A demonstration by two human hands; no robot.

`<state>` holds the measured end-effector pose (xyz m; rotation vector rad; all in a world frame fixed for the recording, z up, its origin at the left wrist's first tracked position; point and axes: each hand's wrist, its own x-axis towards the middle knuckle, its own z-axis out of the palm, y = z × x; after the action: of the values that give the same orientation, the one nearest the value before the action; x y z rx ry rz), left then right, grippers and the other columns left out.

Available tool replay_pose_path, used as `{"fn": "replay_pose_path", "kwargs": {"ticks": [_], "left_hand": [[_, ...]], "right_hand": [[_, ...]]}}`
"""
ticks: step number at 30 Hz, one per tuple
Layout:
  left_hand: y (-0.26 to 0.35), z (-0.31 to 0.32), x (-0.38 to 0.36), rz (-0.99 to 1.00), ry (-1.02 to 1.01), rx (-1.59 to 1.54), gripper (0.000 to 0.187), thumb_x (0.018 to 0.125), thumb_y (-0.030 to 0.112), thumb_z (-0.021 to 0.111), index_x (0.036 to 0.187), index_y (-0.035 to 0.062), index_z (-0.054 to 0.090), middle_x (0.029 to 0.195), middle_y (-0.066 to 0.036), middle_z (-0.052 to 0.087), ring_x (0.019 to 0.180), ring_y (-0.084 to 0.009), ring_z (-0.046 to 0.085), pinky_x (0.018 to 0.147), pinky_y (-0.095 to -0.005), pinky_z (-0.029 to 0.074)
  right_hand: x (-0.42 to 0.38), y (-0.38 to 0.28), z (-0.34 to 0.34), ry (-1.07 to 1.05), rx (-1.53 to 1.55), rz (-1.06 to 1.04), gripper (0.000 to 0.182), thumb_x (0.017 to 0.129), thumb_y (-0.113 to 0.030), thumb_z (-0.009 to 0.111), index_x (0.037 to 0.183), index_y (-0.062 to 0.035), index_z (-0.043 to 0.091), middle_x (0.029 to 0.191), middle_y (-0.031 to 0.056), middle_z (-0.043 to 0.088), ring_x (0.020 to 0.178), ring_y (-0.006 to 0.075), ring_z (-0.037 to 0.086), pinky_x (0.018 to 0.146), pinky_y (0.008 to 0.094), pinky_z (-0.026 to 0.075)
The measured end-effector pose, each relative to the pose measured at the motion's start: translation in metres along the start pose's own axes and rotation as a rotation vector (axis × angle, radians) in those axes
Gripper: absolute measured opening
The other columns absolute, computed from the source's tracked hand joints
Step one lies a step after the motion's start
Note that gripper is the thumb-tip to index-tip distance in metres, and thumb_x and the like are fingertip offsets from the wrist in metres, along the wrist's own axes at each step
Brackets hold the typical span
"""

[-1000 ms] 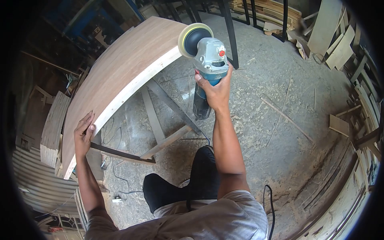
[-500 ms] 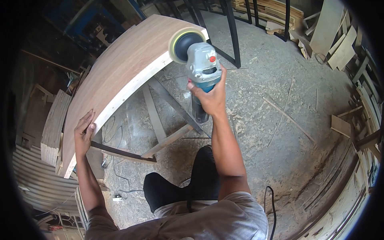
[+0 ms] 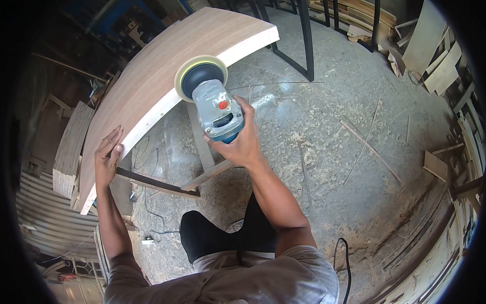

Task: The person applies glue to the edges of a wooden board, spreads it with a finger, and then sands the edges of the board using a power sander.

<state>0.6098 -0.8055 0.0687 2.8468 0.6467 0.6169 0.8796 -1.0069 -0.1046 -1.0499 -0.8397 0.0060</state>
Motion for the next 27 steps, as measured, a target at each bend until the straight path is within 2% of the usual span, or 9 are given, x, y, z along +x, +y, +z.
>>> {"fn": "replay_pose_path", "kwargs": {"ticks": [3,6,8,11,15,18,20,22,27], "left_hand": [[-0.002,0.001,-0.001,-0.010,0.001,-0.012,0.037,0.093,0.022,0.060,0.126,0.0031,0.061,0.132,-0.019,0.057,0.126,-0.0286,0.050,0.106,-0.0374,0.035],[-0.001,0.000,0.000,-0.008,-0.006,-0.008,0.037,0.093,0.020,0.060,0.126,0.0034,0.061,0.132,-0.019,0.057,0.126,-0.0285,0.051,0.106,-0.0372,0.035],[0.000,0.002,0.001,0.001,0.020,-0.011,0.036,0.092,0.023,0.062,0.123,0.0056,0.063,0.130,-0.018,0.058,0.123,-0.0282,0.053,0.104,-0.0372,0.038],[-0.002,0.002,-0.001,0.009,0.048,-0.013,0.035,0.091,0.026,0.064,0.121,0.0081,0.066,0.128,-0.017,0.060,0.121,-0.0277,0.055,0.102,-0.0372,0.041],[-0.001,0.003,0.000,0.005,0.050,-0.011,0.035,0.091,0.027,0.064,0.121,0.0086,0.066,0.128,-0.017,0.060,0.121,-0.0275,0.055,0.102,-0.0368,0.041],[-0.002,0.003,0.000,0.012,0.049,-0.011,0.035,0.091,0.027,0.063,0.121,0.0089,0.066,0.128,-0.017,0.060,0.121,-0.0275,0.055,0.102,-0.0368,0.041],[-0.002,0.003,-0.001,0.011,0.051,-0.016,0.035,0.092,0.028,0.063,0.121,0.0088,0.066,0.128,-0.017,0.060,0.121,-0.0276,0.055,0.102,-0.0370,0.041],[-0.001,0.003,-0.002,0.008,0.049,-0.023,0.035,0.092,0.028,0.062,0.121,0.0087,0.066,0.127,-0.017,0.060,0.121,-0.0278,0.055,0.102,-0.0372,0.041],[-0.005,-0.001,-0.001,0.022,0.051,-0.064,0.034,0.093,0.027,0.061,0.121,0.0086,0.066,0.125,-0.017,0.062,0.122,-0.0293,0.054,0.103,-0.0380,0.040]], "right_hand": [[-0.010,0.000,0.009,-0.069,-0.041,0.010,0.101,0.064,-0.019,0.087,0.138,0.0029,0.022,0.123,0.0216,0.047,0.114,0.0280,0.053,0.097,0.0397,0.044],[-0.010,0.003,0.008,-0.041,-0.107,-0.064,0.097,0.063,-0.021,0.087,0.137,0.0016,0.029,0.119,0.0261,0.052,0.110,0.0351,0.059,0.093,0.0429,0.048],[-0.001,0.009,-0.005,0.042,-0.067,-0.058,0.091,0.067,-0.016,0.083,0.135,0.0026,0.025,0.118,0.0186,0.050,0.109,0.0272,0.056,0.093,0.0384,0.047],[0.016,0.002,-0.027,0.191,0.285,0.137,0.086,0.070,-0.007,0.080,0.135,0.0009,0.024,0.113,0.0196,0.054,0.098,0.0256,0.063,0.084,0.0367,0.052],[0.025,0.009,-0.040,0.226,0.277,0.144,0.082,0.073,-0.003,0.076,0.134,0.0012,0.022,0.112,0.0184,0.054,0.094,0.0222,0.064,0.082,0.0340,0.053],[0.011,0.006,-0.018,0.163,0.291,0.127,0.086,0.071,-0.008,0.080,0.134,0.0023,0.022,0.112,0.0183,0.054,0.097,0.0240,0.064,0.085,0.0356,0.053],[-0.003,0.004,0.003,0.091,0.040,-0.058,0.090,0.068,-0.013,0.082,0.135,0.0037,0.024,0.113,0.0205,0.055,0.099,0.0287,0.063,0.088,0.0382,0.052],[-0.017,0.007,0.023,-0.030,-0.033,-0.053,0.101,0.064,-0.024,0.087,0.139,0.0007,0.023,0.110,0.0199,0.056,0.101,0.0315,0.061,0.090,0.0418,0.050],[-0.028,-0.013,0.046,-0.206,-0.159,-0.046,0.097,0.064,-0.024,0.087,0.137,0.0035,0.028,0.122,0.0272,0.052,0.108,0.0331,0.060,0.094,0.0415,0.048]]}}
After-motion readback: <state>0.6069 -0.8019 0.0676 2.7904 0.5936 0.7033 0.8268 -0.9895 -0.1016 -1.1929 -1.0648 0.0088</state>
